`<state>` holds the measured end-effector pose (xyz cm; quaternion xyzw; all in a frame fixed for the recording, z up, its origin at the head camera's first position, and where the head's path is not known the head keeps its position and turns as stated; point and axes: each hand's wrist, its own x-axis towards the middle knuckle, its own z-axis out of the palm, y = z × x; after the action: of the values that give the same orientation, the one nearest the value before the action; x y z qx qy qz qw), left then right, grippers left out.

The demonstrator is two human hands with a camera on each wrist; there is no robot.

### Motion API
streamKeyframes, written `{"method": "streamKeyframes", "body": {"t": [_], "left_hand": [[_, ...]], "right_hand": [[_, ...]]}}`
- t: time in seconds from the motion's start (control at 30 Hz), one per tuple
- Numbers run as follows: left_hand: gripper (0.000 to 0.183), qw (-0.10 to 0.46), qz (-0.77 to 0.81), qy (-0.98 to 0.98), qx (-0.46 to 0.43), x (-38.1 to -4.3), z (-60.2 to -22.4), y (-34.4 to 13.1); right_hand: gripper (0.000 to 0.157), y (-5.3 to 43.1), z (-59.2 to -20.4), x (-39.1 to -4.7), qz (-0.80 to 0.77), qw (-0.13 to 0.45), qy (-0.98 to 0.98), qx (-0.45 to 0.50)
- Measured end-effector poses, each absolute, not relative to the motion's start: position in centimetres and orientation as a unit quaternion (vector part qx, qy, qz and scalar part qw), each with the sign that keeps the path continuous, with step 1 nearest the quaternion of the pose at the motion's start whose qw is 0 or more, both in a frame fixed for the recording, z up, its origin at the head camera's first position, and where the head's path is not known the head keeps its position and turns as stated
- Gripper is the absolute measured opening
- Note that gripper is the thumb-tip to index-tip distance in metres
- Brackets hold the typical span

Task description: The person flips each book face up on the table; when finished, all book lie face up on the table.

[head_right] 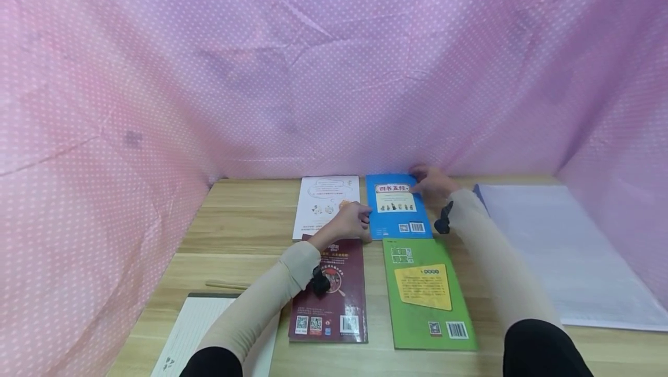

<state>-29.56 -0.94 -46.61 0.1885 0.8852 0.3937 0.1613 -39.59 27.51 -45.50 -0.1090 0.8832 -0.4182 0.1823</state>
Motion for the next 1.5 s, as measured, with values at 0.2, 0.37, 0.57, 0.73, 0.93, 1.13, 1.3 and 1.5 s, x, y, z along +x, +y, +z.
{"method": "streamKeyframes", "body": {"t": [0.2, 0.37, 0.57, 0.73, 0.93, 1.13, 1.3, 1.5], "left_hand": [[0.081, 0.162, 0.388, 0.886, 0.193, -29.6, -46.4, -0.9], [0.082, 0.158, 0.379, 0.89, 0.199, -29.6, -46.4, -1.0], [0.08, 0.156, 0.369, 0.892, 0.208, -29.8, -46.4, -1.1], [0.079, 0.151, 0.359, 0.898, 0.207, -29.9, -46.5, -1.0], [0.057, 0.15, 0.347, 0.903, 0.202, -29.6, -46.3, -0.5], [0.038, 0.143, 0.312, 0.915, 0.212, -29.7, -46.1, -0.4], [0.059, 0.139, 0.297, 0.921, 0.212, -29.6, -46.0, -0.4], [0.023, 0.139, 0.29, 0.919, 0.226, -29.7, -46.0, -0.3]], "right_hand": [[0.064, 27.2, -45.2, -39.6, -0.397, 0.166, 0.895, -0.116], [0.061, 27.1, -45.2, -39.6, -0.393, 0.165, 0.897, -0.122], [0.062, 27.5, -45.4, -39.7, -0.381, 0.165, 0.901, -0.126], [0.065, 27.8, -45.7, -39.9, -0.401, 0.171, 0.892, -0.121], [0.063, 27.7, -45.8, -39.7, -0.41, 0.176, 0.888, -0.112], [0.06, 27.9, -45.5, -39.8, -0.392, 0.168, 0.896, -0.127], [0.054, 27.6, -45.2, -39.8, -0.389, 0.166, 0.897, -0.13], [0.051, 26.9, -44.9, -39.6, -0.344, 0.158, 0.918, -0.116]]}}
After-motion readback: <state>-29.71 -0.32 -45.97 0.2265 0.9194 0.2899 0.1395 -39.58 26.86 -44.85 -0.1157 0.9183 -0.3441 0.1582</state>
